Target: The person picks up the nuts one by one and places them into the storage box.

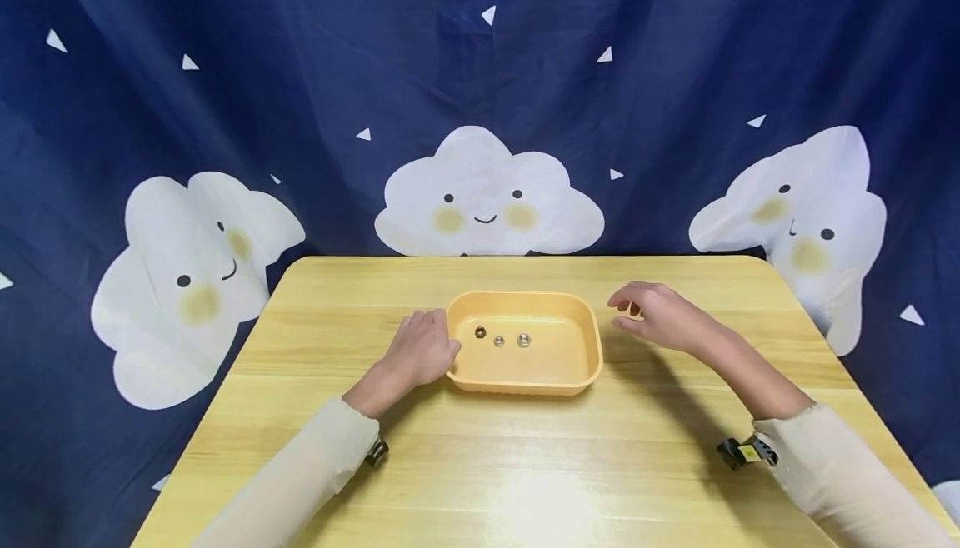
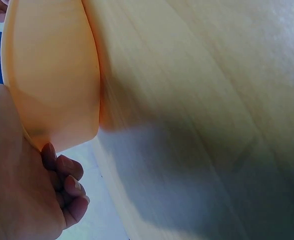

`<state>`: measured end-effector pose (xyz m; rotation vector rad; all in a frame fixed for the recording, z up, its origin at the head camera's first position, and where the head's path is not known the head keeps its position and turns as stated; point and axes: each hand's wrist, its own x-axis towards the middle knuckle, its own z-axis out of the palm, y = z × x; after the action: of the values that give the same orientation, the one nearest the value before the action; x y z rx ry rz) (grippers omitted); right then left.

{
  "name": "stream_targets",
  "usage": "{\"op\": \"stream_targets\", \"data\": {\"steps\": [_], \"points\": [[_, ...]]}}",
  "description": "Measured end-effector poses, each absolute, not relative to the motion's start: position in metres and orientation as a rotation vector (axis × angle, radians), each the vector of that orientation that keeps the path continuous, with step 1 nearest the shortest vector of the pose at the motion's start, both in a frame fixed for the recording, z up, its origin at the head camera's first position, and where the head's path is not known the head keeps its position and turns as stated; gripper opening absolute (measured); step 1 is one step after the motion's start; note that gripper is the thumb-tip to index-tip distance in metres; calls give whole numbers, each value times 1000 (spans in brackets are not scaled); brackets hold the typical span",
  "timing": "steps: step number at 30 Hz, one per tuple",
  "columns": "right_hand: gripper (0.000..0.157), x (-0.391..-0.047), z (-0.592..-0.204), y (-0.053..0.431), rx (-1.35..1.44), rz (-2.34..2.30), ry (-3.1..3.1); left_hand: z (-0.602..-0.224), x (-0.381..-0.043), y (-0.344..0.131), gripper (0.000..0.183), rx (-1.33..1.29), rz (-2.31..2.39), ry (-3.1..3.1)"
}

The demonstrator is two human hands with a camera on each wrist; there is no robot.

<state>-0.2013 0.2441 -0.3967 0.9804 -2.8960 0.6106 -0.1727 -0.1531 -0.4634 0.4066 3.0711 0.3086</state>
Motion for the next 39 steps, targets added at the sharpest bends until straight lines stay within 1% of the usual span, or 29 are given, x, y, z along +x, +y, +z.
{"op": "stream_targets", "data": {"steps": [13,39], "points": [[24,-205,-401,255,911,594,-2926,-461,-173,-154,25,415,307,3082],[24,-205,-420,272,870,587,-2944,-463,-172,-153,24,403,291,3070]]}}
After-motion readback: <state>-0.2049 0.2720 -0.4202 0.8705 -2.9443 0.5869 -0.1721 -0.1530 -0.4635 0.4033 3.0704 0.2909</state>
